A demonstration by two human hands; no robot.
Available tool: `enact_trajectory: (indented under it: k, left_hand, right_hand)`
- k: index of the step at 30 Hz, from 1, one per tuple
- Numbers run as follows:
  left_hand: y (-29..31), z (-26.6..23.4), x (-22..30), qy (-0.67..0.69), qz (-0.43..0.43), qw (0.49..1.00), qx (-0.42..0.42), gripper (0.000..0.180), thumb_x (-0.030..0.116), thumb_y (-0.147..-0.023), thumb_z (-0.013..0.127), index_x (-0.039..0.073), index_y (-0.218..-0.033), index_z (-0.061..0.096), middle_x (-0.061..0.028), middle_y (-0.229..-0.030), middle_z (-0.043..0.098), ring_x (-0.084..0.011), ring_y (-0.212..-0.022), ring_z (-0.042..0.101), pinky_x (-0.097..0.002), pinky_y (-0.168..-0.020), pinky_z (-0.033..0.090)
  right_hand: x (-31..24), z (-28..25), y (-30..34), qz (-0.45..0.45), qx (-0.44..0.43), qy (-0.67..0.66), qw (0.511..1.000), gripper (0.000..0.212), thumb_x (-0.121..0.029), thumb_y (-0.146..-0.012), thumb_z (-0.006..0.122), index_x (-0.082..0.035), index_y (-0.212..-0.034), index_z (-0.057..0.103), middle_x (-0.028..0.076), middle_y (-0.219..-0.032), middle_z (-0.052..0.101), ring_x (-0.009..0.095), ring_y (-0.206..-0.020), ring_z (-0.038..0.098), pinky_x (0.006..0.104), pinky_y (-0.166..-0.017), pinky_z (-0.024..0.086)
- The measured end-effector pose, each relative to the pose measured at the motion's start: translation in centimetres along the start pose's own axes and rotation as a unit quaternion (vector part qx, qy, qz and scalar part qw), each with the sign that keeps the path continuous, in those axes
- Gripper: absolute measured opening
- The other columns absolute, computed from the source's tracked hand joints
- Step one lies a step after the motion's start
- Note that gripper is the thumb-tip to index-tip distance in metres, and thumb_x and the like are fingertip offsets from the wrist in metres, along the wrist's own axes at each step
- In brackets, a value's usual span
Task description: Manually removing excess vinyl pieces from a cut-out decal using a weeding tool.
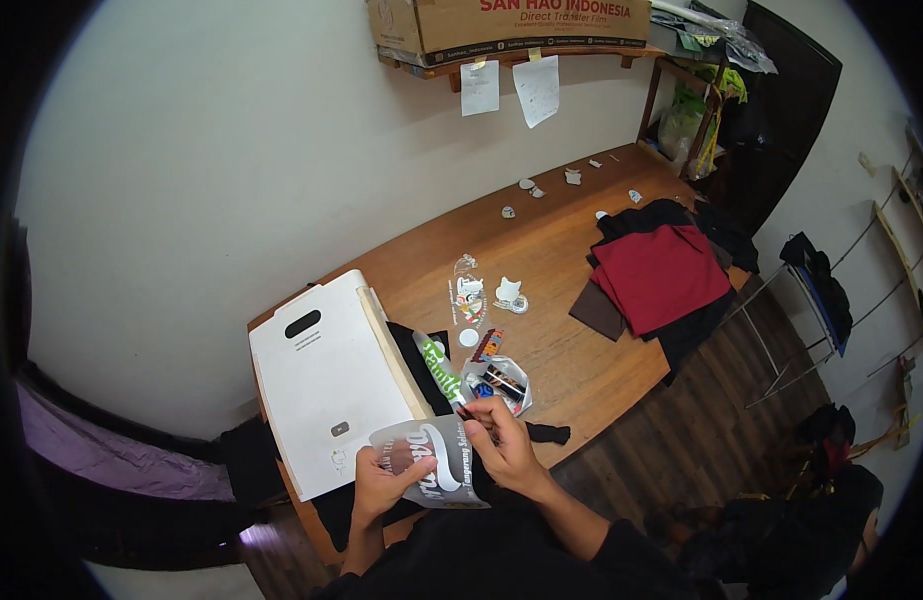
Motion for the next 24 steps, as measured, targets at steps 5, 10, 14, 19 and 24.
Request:
enact_trajectory:
  k: [5, 10, 14, 19, 24]
  left_hand:
    - [0.0, 0.0, 0.0, -0.007, 0.001, 1.0, -0.005, 0.02, 0.002, -0.074, 0.068, -0.005, -0.091, 0.062, -0.007, -0.078, 0.066, -0.0101, -0.067, 0.061, -0.0218, -0.061, 0.049]
    - [0.1, 0.2, 0.3, -0.003, -0.004, 1.0, -0.003, 0.019, 0.002, -0.075, 0.068, -0.005, -0.091, 0.062, -0.0065, -0.077, 0.065, -0.01, -0.066, 0.061, -0.0219, -0.061, 0.048]
    - [0.2, 0.1, 0.0, 0.006, -0.003, 1.0, -0.002, 0.023, 0.004, -0.073, 0.07, -0.005, -0.093, 0.063, -0.0064, -0.08, 0.066, -0.0084, -0.069, 0.059, -0.0204, -0.061, 0.047]
    - [0.1, 0.3, 0.4, -0.001, 0.001, 1.0, -0.006, 0.019, 0.002, -0.075, 0.068, -0.005, -0.091, 0.062, -0.0064, -0.078, 0.065, -0.0099, -0.067, 0.061, -0.0221, -0.062, 0.048]
    - [0.1, 0.4, 0.7, 0.007, 0.006, 1.0, -0.007, 0.021, 0.002, -0.074, 0.068, -0.004, -0.093, 0.062, -0.0064, -0.079, 0.065, -0.0097, -0.068, 0.061, -0.0222, -0.062, 0.048]
  right_hand:
    - [-0.2, 0.0, 0.0, -0.002, 0.005, 0.011, 1.0, 0.018, -0.007, -0.089, 0.05, 0.003, -0.104, 0.045, 0.011, -0.1, 0.059, 0.011, -0.091, 0.056, 0.0229, -0.076, 0.044]
    - [-0.2, 0.0, 0.0, -0.007, 0.003, 0.011, 1.0, 0.018, -0.007, -0.089, 0.05, 0.003, -0.104, 0.045, 0.011, -0.099, 0.059, 0.011, -0.09, 0.056, 0.0227, -0.076, 0.044]
    - [-0.3, 0.0, 0.0, -0.005, 0.007, 0.008, 1.0, 0.018, -0.007, -0.089, 0.05, 0.003, -0.104, 0.045, 0.01, -0.098, 0.059, 0.01, -0.09, 0.056, 0.0225, -0.076, 0.044]
    - [-0.2, 0.0, 0.1, -0.008, 0.016, 0.003, 1.0, 0.016, -0.007, -0.09, 0.049, 0.002, -0.103, 0.046, 0.008, -0.095, 0.059, 0.009, -0.085, 0.054, 0.022, -0.072, 0.044]
    - [-0.2, -1.0, -0.3, -0.009, 0.041, -0.061, 0.997, 0.018, -0.014, -0.092, 0.046, -0.002, -0.104, 0.043, 0.004, -0.085, 0.054, 0.005, -0.069, 0.046, 0.0182, -0.059, 0.037]
Point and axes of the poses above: each hand's wrist, its own y-axis away from the middle knuckle, its own z-axis out of the palm, x = y × z, the point moved 10 cm from there along -y, towards the middle knuckle
